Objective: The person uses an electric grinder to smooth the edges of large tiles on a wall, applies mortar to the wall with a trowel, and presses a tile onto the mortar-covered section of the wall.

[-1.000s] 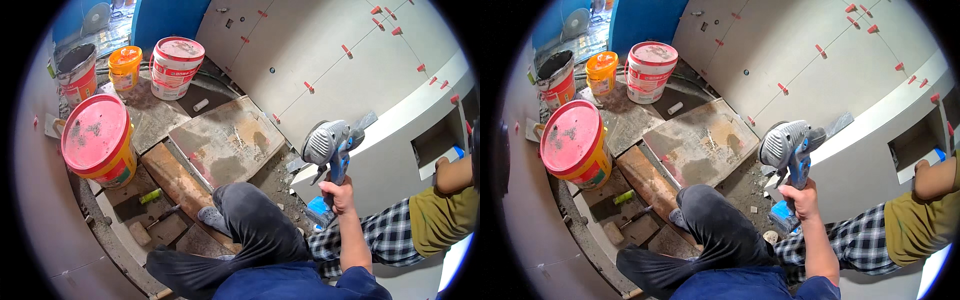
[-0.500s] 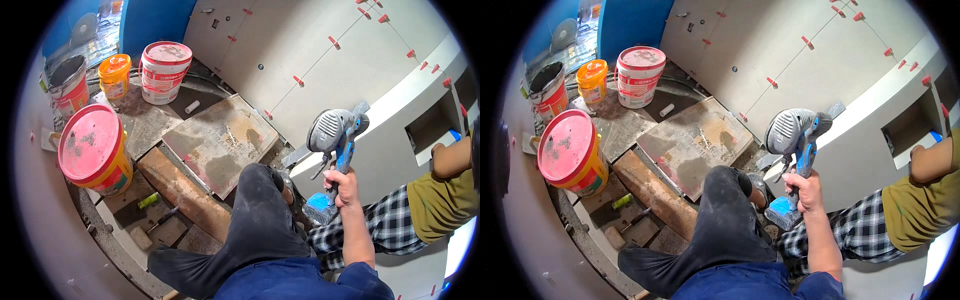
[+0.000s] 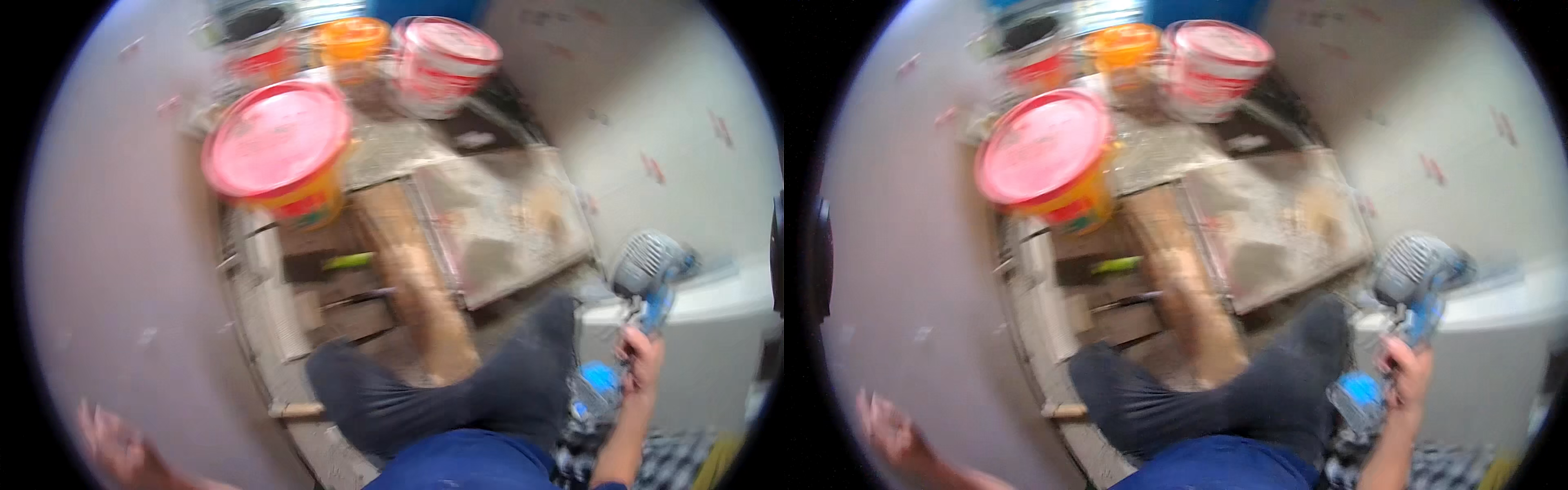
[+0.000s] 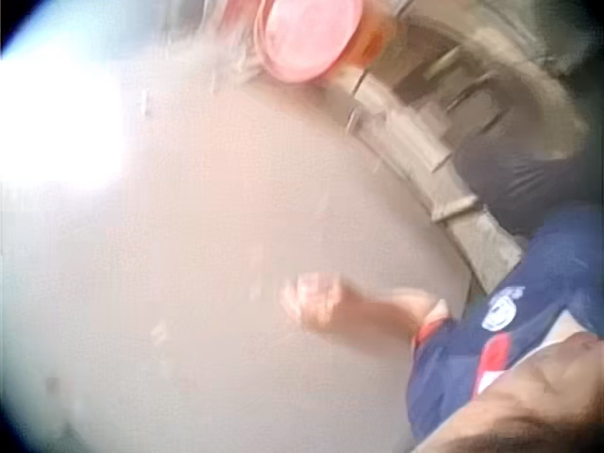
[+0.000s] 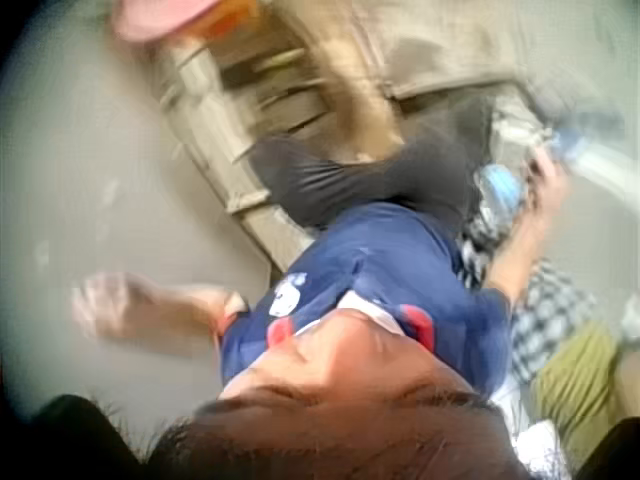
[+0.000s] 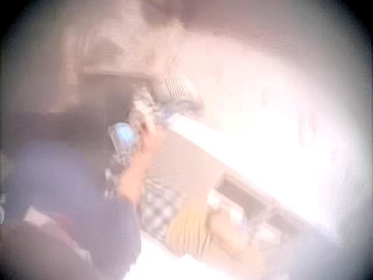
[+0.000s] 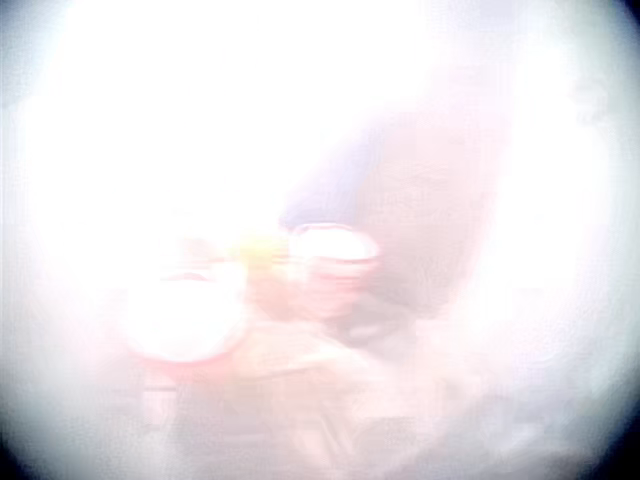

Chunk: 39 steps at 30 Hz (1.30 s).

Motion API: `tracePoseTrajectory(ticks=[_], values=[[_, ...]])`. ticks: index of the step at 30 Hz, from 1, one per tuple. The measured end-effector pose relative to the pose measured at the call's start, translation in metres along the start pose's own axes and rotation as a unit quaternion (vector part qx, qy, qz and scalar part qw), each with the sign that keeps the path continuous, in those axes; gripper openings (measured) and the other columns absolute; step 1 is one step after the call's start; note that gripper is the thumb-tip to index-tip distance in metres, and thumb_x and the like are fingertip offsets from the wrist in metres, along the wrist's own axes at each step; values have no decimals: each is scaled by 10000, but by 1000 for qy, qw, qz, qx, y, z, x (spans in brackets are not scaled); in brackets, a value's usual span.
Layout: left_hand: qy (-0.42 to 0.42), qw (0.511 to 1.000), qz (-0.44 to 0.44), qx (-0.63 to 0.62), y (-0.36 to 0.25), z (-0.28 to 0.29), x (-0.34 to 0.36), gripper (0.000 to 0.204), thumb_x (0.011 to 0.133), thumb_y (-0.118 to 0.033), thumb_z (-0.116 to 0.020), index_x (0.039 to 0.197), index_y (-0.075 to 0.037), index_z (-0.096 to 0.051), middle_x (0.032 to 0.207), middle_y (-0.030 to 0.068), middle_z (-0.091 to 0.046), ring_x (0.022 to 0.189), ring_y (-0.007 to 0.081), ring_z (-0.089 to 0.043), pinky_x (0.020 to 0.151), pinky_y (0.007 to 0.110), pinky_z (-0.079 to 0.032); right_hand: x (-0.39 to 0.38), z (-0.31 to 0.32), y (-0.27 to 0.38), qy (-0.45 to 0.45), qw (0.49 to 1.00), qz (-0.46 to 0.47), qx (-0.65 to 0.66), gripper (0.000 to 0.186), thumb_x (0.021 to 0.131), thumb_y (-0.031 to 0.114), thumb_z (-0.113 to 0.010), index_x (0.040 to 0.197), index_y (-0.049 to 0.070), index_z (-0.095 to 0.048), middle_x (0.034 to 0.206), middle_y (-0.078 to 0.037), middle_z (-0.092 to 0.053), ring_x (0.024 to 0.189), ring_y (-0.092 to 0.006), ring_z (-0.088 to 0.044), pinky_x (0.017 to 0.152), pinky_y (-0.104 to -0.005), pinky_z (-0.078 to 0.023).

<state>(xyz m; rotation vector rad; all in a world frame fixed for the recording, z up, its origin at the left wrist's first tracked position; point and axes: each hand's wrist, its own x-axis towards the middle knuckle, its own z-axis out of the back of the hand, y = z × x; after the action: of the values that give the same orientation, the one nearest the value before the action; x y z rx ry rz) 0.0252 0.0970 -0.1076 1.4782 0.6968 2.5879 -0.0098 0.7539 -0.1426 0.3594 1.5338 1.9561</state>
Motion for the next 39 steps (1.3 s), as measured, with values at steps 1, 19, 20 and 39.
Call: tracePoseTrajectory(ticks=[1, 19, 20, 39], values=[[53, 994, 19, 90, 1, 3, 0, 206, 977, -165, -536, 873, -58, -678, 1015, 93, -679, 951, 275, -629, 857, 415, -482, 1, 13, -4, 21, 1000, -18, 3, 150, 824, 156, -653, 847, 84, -523, 619, 19, -449, 469, -104, -414, 450, -262, -343], [83, 992, 33, 94, 5, 12, -20, 162, 937, -26, -527, 966, -14, -685, 1086, 119, -721, 1043, 289, -690, 951, 440, -523, -4, -202, 92, 464, 869, 169, -6, 540, 792, 498, -728, 892, 18, -502, 617, -58, -510, 473, -132, -468, 434, -259, -356], [82, 991, 39, 93, 7, 12, -18, 162, 937, -26, -527, 966, -14, -685, 1086, 119, -721, 1043, 289, -690, 951, 440, -523, -3, -217, 111, 494, 841, 217, -40, 624, 877, 626, -587, 893, 6, -524, 615, -63, -524, 483, -124, -468, 450, -256, -355], [74, 986, 148, -3, -10, 9, -1, 108, 795, 11, -569, 863, -4, -651, 936, 113, -695, 959, 301, -673, 960, 460, -492, -103, -462, 79, 702, 352, 560, -263, 581, 900, 608, -556, 852, 34, -632, 682, -182, -640, 662, -379, -664, 635, -470, -539]])
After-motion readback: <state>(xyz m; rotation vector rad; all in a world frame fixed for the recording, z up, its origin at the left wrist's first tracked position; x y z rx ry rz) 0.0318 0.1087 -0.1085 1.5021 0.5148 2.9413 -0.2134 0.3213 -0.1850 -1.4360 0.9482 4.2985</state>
